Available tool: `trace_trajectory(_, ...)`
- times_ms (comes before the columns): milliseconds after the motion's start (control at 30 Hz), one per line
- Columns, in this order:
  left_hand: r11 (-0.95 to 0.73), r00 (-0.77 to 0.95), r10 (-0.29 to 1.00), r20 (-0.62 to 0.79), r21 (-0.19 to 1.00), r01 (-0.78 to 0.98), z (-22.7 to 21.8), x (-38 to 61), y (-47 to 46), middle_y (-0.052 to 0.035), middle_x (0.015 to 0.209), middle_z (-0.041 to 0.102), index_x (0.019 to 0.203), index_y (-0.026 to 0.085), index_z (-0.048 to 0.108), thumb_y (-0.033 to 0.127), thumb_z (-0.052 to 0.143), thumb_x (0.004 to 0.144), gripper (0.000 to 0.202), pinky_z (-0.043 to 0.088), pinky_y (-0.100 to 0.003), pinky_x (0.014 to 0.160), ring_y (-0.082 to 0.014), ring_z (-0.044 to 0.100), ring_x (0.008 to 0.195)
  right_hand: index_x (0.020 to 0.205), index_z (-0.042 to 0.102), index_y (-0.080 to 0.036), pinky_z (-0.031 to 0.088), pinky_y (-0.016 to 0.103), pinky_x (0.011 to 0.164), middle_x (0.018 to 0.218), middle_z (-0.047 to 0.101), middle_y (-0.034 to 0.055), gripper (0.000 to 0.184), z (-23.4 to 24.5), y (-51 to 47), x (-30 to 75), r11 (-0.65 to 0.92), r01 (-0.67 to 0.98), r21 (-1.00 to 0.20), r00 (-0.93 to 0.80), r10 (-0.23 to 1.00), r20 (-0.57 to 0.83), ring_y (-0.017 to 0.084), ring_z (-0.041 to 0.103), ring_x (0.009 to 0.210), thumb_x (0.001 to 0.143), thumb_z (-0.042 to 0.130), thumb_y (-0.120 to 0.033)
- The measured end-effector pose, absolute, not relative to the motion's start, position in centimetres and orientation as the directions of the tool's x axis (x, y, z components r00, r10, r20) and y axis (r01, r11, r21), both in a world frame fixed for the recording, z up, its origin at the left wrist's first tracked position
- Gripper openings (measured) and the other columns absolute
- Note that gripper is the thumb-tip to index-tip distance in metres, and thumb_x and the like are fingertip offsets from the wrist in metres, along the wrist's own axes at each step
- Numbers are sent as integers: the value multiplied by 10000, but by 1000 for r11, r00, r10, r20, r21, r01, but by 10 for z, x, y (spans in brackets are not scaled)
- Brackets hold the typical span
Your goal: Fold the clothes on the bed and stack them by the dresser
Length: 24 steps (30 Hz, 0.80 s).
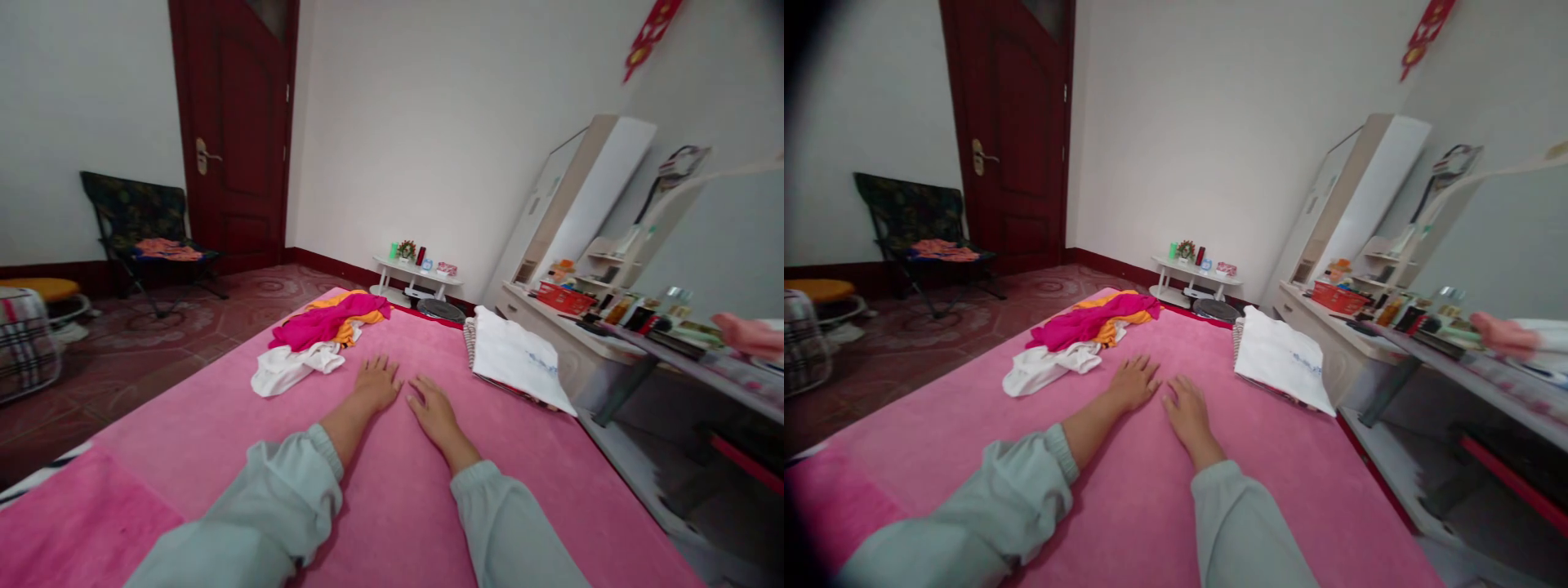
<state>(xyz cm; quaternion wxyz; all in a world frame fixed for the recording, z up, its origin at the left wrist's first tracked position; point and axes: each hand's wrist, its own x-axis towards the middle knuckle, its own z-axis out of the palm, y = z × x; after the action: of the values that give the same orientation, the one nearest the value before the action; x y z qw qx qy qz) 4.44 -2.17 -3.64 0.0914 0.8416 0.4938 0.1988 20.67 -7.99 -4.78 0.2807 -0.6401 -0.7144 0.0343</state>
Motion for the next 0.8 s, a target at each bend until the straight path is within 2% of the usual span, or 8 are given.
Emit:
trace_trajectory(100,-524,436,849,300,367,769,-26,37,-25,-85,1343,565,1223,227,626,415,514,860,423,363,-358,1044,-239,495,1252,1194,650,-176,317,449,1097,1341,556,131,412,-51,-77,213,225,862,-454,-41,925,379,259,481,1272,828,549,-338)
trace_trajectory(200,-495,354,855,380,392,776,-6,21,-16,-66,1192,660,1139,207,674,262,463,879,339,420,-273,972,-175,584,1111,1143,677,-170,338,429,1092,1313,580,123,388,-52,-76,218,261,803,-536,-43,922,386,247,511,1242,804,562,-321)
trace_trajectory(333,-341,92,851,517,413,844,17,-23,2,-125,1311,561,1266,169,573,182,383,883,428,307,-435,1070,-252,463,1243,1116,686,-149,351,430,1084,1297,588,139,378,-52,-74,222,275,762,-586,-41,924,380,246,522,1229,798,556,-307)
trace_trajectory(400,-133,-139,831,538,436,890,18,-47,8,-154,1306,547,1287,163,542,240,457,860,443,303,-490,1042,-303,457,1229,1112,686,-152,354,433,1081,1301,586,138,371,-53,-73,222,280,756,-591,-38,921,388,245,525,1226,796,559,-302)
trace_trajectory(467,58,-302,825,477,460,886,15,-65,11,-180,1270,554,1281,149,535,329,526,829,487,353,-490,976,-336,481,1187,1107,687,-161,357,438,1078,1303,585,134,362,-54,-73,222,284,752,-595,-34,918,396,243,532,1218,795,563,-296)
trace_trajectory(567,148,-339,862,377,453,879,7,-77,15,-195,1228,562,1219,151,574,434,549,815,494,391,-477,910,-360,490,1168,1111,686,-156,353,439,1080,1303,584,139,367,-54,-74,221,281,752,-596,-29,918,396,242,535,1215,794,566,-298)
trace_trajectory(700,146,-338,867,366,462,875,4,-77,22,-169,1155,617,1136,186,615,453,545,827,414,398,-469,898,-342,532,1130,1105,691,-157,351,432,1083,1299,588,137,366,-54,-73,222,282,745,-605,-23,917,399,238,534,1217,790,570,-300)
trace_trajectory(800,207,-406,856,321,507,837,6,-76,26,-153,1051,675,1151,181,602,480,576,806,457,413,-454,879,-328,600,1036,1092,697,-163,358,444,1076,1286,597,137,364,-56,-71,223,290,732,-616,-19,913,407,242,542,1205,777,580,-302)
